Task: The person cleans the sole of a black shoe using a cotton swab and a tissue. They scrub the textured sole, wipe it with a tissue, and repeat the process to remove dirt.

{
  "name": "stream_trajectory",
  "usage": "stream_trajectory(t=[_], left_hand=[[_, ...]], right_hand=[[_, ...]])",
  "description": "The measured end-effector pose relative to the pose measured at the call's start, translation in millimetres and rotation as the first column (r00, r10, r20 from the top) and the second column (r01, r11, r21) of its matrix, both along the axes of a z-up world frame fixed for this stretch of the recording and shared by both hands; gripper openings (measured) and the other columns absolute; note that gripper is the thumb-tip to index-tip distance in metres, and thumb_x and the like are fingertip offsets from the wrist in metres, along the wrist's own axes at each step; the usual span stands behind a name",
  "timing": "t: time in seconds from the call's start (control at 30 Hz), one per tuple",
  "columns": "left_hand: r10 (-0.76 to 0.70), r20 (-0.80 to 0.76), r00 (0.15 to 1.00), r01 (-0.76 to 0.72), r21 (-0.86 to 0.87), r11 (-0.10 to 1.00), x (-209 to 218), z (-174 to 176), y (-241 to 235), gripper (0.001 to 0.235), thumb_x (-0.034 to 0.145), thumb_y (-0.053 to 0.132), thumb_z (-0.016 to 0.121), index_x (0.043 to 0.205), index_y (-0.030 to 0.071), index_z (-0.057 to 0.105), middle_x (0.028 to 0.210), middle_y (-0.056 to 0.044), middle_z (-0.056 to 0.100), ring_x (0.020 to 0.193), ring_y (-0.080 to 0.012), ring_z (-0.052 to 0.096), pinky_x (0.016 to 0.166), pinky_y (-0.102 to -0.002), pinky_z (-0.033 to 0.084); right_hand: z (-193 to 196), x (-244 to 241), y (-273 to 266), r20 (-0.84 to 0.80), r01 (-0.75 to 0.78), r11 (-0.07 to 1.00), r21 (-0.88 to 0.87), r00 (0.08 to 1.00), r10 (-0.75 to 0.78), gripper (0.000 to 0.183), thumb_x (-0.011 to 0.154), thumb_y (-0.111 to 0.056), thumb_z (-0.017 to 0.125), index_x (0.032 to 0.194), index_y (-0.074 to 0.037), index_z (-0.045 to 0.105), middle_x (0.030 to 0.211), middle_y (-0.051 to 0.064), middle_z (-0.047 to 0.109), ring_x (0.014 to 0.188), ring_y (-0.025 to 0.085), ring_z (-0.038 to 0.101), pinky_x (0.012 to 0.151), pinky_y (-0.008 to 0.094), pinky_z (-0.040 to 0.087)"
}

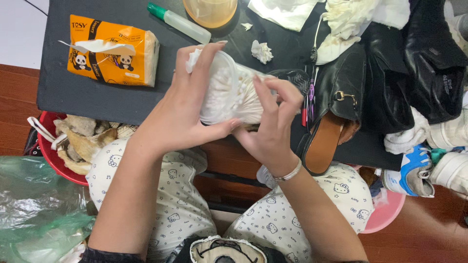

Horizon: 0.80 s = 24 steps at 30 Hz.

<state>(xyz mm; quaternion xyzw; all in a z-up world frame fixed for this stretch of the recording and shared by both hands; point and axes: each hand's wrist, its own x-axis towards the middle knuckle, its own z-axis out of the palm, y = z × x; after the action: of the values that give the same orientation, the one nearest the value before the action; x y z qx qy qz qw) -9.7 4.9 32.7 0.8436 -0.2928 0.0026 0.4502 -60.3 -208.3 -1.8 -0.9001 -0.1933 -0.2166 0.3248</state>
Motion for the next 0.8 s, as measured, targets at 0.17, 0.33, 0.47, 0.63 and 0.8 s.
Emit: stream_trajectory(t=[0.17, 0.33, 0.47, 0.63, 0.8], left_hand=[[0.049, 0.025, 0.999, -0.049, 0.004, 0.999, 1.7, 3.3, 8.6, 0.107, 0.076, 0.036, 0.092, 0.159, 0.008, 0.03, 0.146, -0.023, 0.036, 0.138, -0.0442, 0.047, 0.117, -0.047, 0.044], [0.08, 0.083, 0.993, -0.084, 0.038, 0.996, 3.9, 7.8, 8.7, 0.106, 0.072, 0.033, 0.095, 0.157, 0.009, 0.036, 0.145, -0.021, 0.037, 0.137, -0.0427, 0.047, 0.114, -0.047, 0.046], [0.083, 0.106, 0.991, -0.09, 0.069, 0.994, 0.9, 3.9, 5.8, 0.106, 0.069, 0.033, 0.096, 0.155, 0.01, 0.038, 0.146, -0.021, 0.036, 0.135, -0.0442, 0.047, 0.112, -0.048, 0.046], [0.099, 0.138, 0.985, -0.112, 0.085, 0.99, 3.7, 8.7, 4.4, 0.104, 0.067, 0.03, 0.095, 0.154, 0.012, 0.04, 0.144, -0.02, 0.037, 0.133, -0.0441, 0.049, 0.11, -0.048, 0.047], [0.121, 0.099, 0.988, -0.134, 0.137, 0.981, 3.8, 6.3, -0.3, 0.102, 0.066, 0.028, 0.094, 0.152, 0.012, 0.042, 0.143, -0.02, 0.038, 0.124, -0.0417, 0.054, 0.1, -0.049, 0.048]], right_hand=[[8.0, -2.6, -7.1, -0.067, -0.129, 0.962, 0.241, 0.987, 0.149, 0.064, 0.093, -0.013, 0.082, 0.145, -0.012, 0.045, 0.14, 0.014, 0.039, 0.125, 0.024, 0.047, 0.105, 0.035, 0.046], [7.7, 6.9, -3.3, -0.067, 0.001, 0.958, 0.288, 0.998, 0.019, 0.028, 0.101, 0.0, 0.073, 0.127, -0.007, 0.066, 0.133, 0.012, 0.046, 0.116, 0.021, 0.053, 0.098, 0.03, 0.048], [10.6, 9.3, -4.7, -0.008, 0.072, 0.989, 0.126, 0.997, -0.072, 0.029, 0.093, -0.006, 0.086, 0.12, -0.007, 0.074, 0.131, 0.01, 0.053, 0.114, 0.024, 0.056, 0.093, 0.032, 0.049], [21.5, 13.4, -0.3, 0.041, 0.055, 0.986, 0.156, 0.997, -0.063, 0.029, 0.09, -0.007, 0.09, 0.113, -0.01, 0.073, 0.128, 0.009, 0.053, 0.113, 0.024, 0.057, 0.094, 0.034, 0.05], [22.3, 17.2, 2.9, 0.035, 0.086, 0.995, 0.051, 0.996, -0.088, 0.028, 0.084, -0.002, 0.089, 0.108, -0.008, 0.076, 0.125, 0.007, 0.061, 0.109, 0.025, 0.058, 0.093, 0.036, 0.049]])
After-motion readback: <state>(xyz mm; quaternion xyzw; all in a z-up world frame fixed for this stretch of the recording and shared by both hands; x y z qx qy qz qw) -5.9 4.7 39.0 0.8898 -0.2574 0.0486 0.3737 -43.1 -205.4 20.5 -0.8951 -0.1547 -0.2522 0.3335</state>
